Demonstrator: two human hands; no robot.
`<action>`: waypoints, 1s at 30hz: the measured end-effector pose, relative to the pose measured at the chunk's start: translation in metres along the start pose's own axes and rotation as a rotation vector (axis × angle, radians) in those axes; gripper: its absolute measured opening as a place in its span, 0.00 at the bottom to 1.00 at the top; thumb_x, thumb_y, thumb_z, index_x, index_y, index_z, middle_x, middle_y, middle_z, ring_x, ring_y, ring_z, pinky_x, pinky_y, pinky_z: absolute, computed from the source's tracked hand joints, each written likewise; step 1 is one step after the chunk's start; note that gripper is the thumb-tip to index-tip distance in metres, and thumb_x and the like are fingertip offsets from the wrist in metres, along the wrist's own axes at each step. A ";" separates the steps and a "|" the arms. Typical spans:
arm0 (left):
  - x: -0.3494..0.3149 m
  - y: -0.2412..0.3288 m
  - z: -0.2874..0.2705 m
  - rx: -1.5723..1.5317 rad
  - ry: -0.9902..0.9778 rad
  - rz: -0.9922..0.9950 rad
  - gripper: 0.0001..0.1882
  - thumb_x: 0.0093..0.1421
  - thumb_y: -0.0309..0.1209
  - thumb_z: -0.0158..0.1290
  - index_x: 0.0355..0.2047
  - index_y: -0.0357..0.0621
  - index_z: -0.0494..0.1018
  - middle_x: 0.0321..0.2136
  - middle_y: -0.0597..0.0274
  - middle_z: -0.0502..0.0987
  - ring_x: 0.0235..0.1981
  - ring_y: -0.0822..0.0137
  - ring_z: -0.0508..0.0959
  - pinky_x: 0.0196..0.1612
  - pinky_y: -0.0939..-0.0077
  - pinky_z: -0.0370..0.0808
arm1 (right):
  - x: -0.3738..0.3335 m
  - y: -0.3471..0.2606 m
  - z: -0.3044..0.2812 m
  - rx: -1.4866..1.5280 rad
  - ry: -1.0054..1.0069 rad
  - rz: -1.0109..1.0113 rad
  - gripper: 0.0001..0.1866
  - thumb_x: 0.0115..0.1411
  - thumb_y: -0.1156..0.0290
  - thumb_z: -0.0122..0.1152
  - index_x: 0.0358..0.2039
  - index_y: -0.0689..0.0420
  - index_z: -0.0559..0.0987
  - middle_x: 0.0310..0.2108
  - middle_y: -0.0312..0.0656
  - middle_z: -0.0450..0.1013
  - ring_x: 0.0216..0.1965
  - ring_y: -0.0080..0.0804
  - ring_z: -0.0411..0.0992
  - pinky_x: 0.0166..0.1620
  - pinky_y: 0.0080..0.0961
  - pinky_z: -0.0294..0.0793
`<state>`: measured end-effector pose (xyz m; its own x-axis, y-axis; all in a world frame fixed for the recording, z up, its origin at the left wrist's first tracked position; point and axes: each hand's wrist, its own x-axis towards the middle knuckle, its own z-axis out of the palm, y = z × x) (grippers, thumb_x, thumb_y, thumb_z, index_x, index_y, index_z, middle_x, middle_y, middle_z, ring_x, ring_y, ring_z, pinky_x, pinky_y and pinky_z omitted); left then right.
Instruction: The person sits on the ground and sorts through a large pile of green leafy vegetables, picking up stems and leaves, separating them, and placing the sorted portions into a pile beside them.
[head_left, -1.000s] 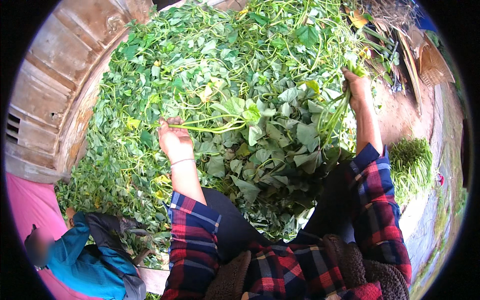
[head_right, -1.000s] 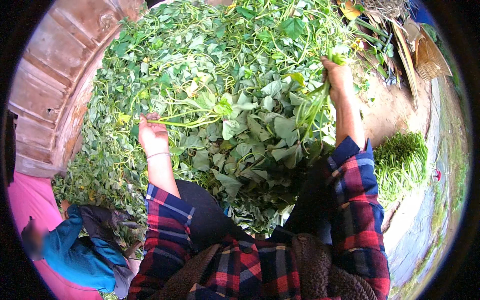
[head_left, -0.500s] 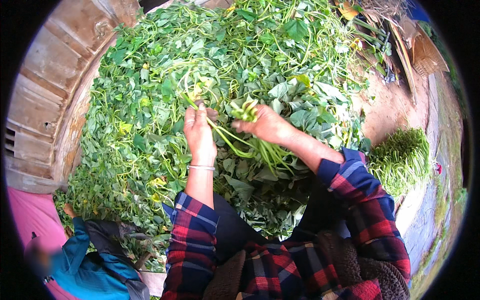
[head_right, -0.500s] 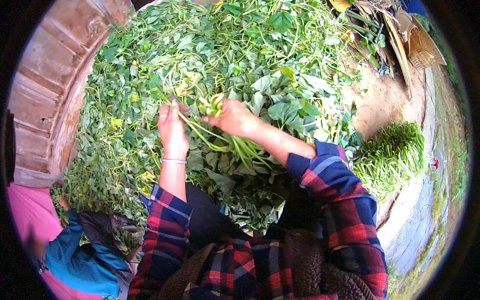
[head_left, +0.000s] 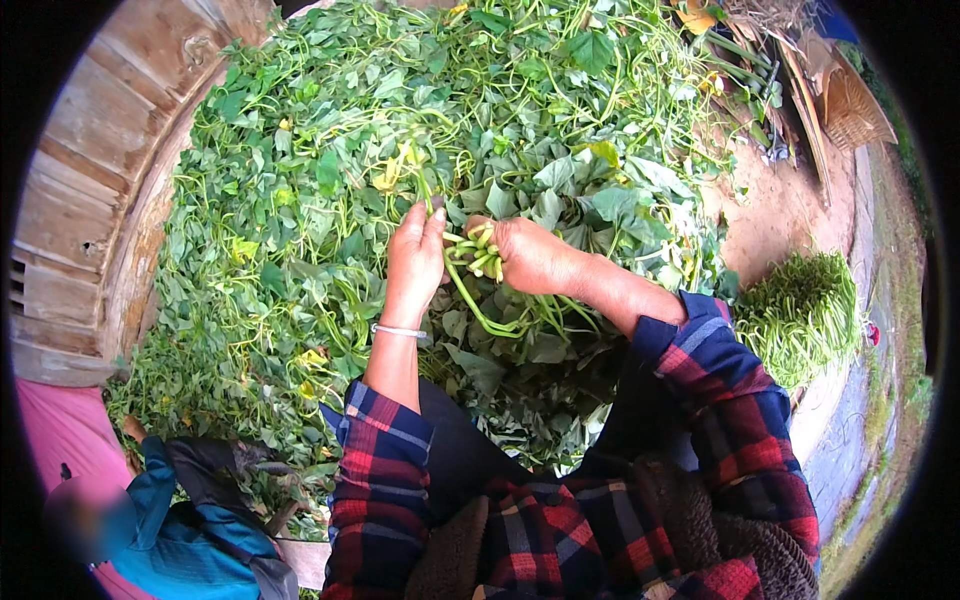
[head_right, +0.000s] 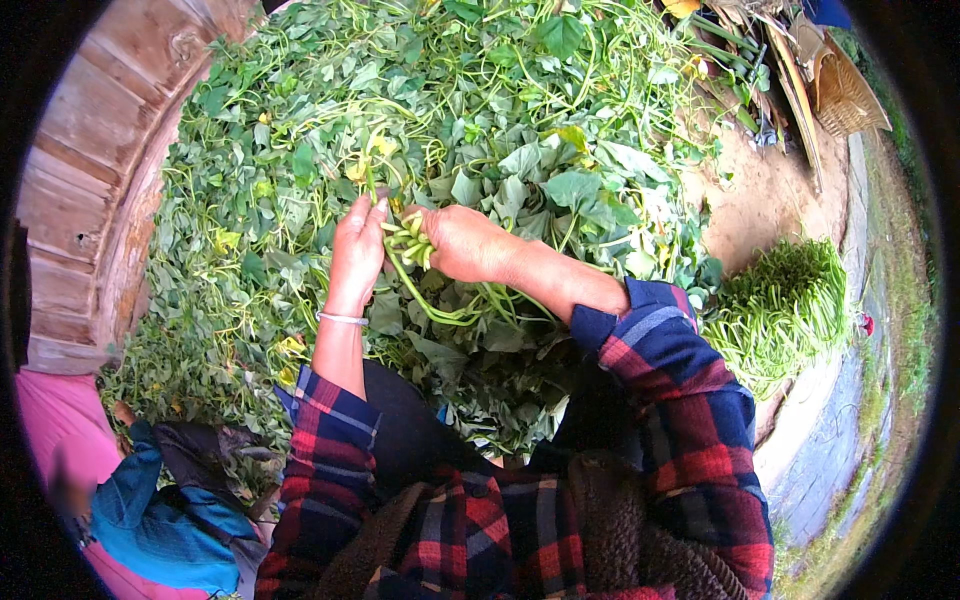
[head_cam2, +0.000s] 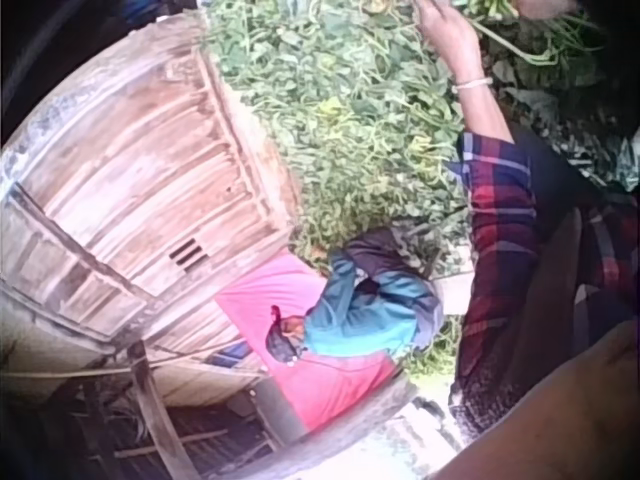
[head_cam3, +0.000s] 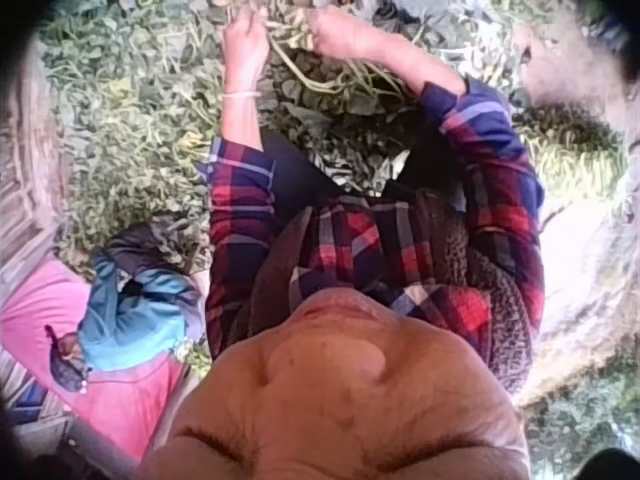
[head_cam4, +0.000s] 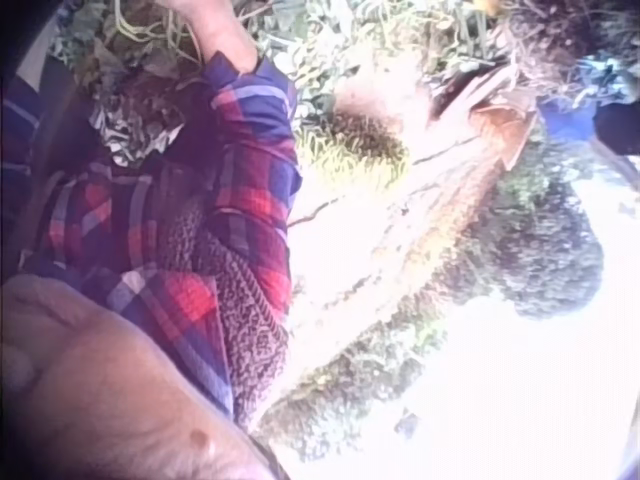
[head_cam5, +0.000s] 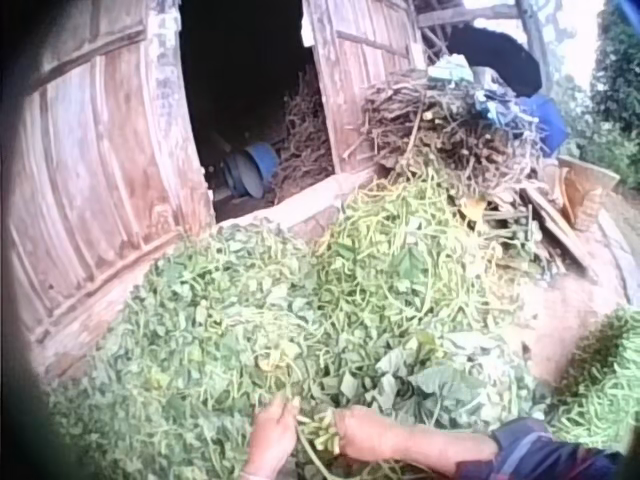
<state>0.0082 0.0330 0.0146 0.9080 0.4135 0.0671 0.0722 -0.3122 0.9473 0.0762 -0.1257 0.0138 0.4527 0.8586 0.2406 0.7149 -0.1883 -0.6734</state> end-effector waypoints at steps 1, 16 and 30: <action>-0.001 0.003 0.001 0.014 -0.033 -0.018 0.14 0.63 0.33 0.43 0.45 0.40 0.68 0.17 0.68 0.68 0.14 0.77 0.65 0.16 0.82 0.63 | -0.001 -0.005 -0.008 -0.043 -0.032 0.008 0.17 0.48 0.77 0.56 0.40 0.56 0.67 0.25 0.49 0.72 0.28 0.52 0.71 0.31 0.40 0.70; -0.008 0.014 -0.003 -0.260 -0.121 -0.058 0.12 0.64 0.34 0.41 0.44 0.44 0.68 0.14 0.70 0.68 0.14 0.80 0.68 0.16 0.86 0.62 | -0.002 0.059 -0.050 -0.140 0.301 0.315 0.15 0.54 0.63 0.58 0.40 0.55 0.70 0.33 0.48 0.74 0.35 0.46 0.74 0.40 0.35 0.73; -0.065 0.059 -0.125 -0.388 0.650 0.340 0.15 0.63 0.31 0.41 0.48 0.38 0.64 0.20 0.66 0.71 0.21 0.76 0.69 0.22 0.83 0.66 | -0.032 0.034 -0.093 -0.020 0.431 0.255 0.12 0.51 0.67 0.62 0.34 0.58 0.73 0.27 0.47 0.74 0.31 0.44 0.73 0.35 0.31 0.72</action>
<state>-0.0984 0.0942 0.1051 0.4266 0.7989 0.4241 -0.4185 -0.2414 0.8756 0.1362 -0.2040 0.0483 0.7906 0.5095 0.3396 0.5607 -0.3795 -0.7360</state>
